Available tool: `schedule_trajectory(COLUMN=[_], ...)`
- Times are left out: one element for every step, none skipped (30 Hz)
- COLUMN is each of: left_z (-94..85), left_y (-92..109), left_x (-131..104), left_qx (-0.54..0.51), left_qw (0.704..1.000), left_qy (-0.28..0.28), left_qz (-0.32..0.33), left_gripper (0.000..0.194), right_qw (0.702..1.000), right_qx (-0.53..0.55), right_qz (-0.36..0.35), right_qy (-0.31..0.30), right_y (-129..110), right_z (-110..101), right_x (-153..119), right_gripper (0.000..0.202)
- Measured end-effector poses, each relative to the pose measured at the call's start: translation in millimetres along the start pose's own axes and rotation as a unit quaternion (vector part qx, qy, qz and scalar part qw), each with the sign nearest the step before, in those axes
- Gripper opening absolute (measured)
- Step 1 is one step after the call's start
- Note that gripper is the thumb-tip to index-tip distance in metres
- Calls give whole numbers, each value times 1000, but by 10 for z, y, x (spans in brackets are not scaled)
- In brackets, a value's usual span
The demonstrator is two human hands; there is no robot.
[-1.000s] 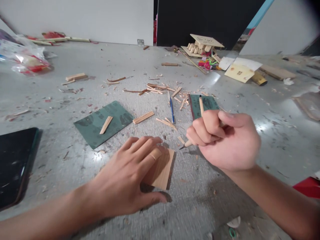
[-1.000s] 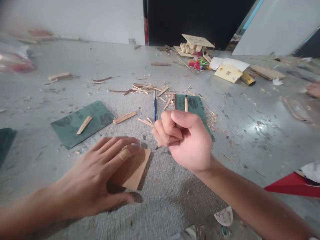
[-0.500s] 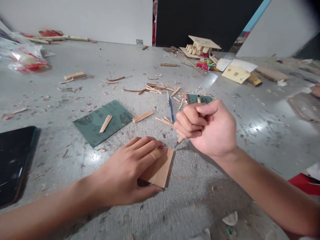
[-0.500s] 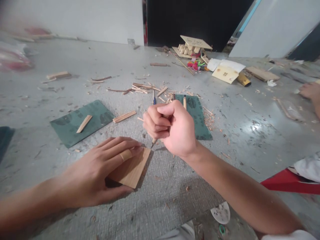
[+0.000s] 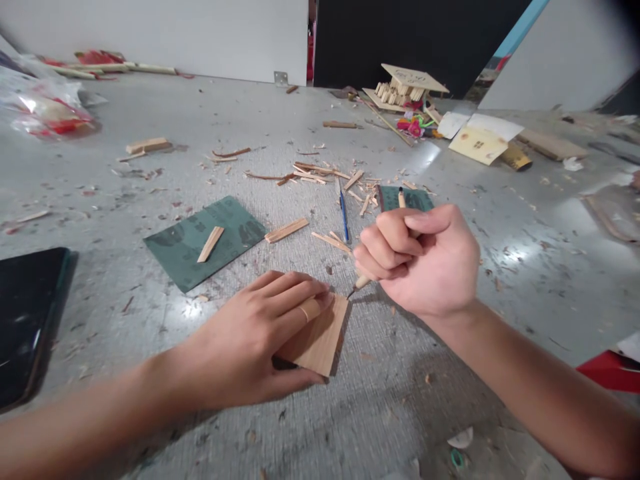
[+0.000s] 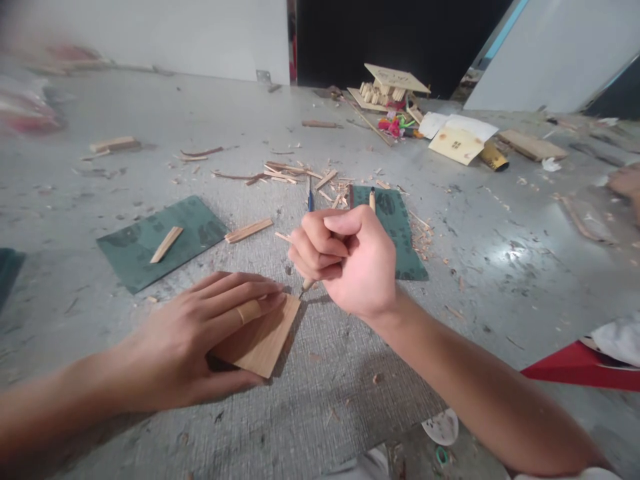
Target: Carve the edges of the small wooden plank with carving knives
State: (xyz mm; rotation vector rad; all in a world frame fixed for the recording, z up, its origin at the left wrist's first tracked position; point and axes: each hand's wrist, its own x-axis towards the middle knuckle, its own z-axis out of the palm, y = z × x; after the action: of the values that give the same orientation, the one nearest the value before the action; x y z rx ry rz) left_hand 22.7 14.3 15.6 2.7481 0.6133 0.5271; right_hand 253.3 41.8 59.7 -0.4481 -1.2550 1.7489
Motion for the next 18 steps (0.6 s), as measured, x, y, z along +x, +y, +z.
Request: schedule_trajectory(left_z=[-5, -10, -14, -17, -19, -19, -17, -14, -10, -7, -4, -1, 1, 3, 5, 7, 10, 13], left_y=[2, 3, 4, 5, 5, 4, 2, 1, -1, -2, -3, -3, -3, -3, -4, -5, -6, -7], left_x=[1, 0, -1, -3, -5, -9, -12, -15, -17, -18, -17, -16, -15, -14, -13, -14, -16, -18], left_qx=[-1, -2, -2, -2, -2, -2, -2, -1, -1, -1, 0, 1, 2, 3, 4, 5, 7, 9], left_qw=[1000, 1000, 1000, 1000, 1000, 1000, 1000, 1000, 1000, 1000, 1000, 1000, 1000, 1000, 1000, 1000, 1000, 1000], left_qy=[-2, -4, -9, -11, -13, -13, -12, -10, -8, -10, -12, -13, -14, -16, -18, -19, -20, -20], left_qz=[0, -1, -2, -3, -4, -5, -6, -6, -6, -5, -5, -3, -3, -3, -4, -4, -5, -6], left_gripper=[67, 67, 68, 69, 70, 71, 72, 72, 73, 72, 72, 72, 72, 72, 72, 73, 74, 74], right_qw=[1000, 1000, 1000, 1000, 999, 999, 998, 998, 998, 998, 998, 998, 997, 997, 997, 996, 996, 995], right_qx=[3, 7, 13, 18, 24, 29, 33, 35, 34, 32, 29, 26, 25, 27, 31, 38, 44, 50], right_qz=[-1, -3, -8, -14, -20, -25, -27, -27, -25, -23, -22, -21, -21, -22, -22, -20, -16, -9], right_qy=[-1, -2, 2, 7, 15, 26, 36, 44, 50, 55, 58, 60, 64, 69, 74, 79, 82, 85], right_y=[8, 18, 31, 45, 59, 71, 82, 90, 96, 99, 101, 102, 104, 106, 109, 115, 122, 131], right_z=[-3, -9, -18, -28, -39, -49, -55, -56, -50, -37, -19, 3, 24, 44, 57, 63, 60, 47], right_x=[2, 5, 10, 14, 19, 23, 25, 26, 27, 26, 26, 29, 36, 48, 66, 91, 121, 155], right_gripper=[42, 42, 42, 43, 43, 44, 44, 45, 45, 45, 45, 45, 45, 44, 43, 43, 42, 42])
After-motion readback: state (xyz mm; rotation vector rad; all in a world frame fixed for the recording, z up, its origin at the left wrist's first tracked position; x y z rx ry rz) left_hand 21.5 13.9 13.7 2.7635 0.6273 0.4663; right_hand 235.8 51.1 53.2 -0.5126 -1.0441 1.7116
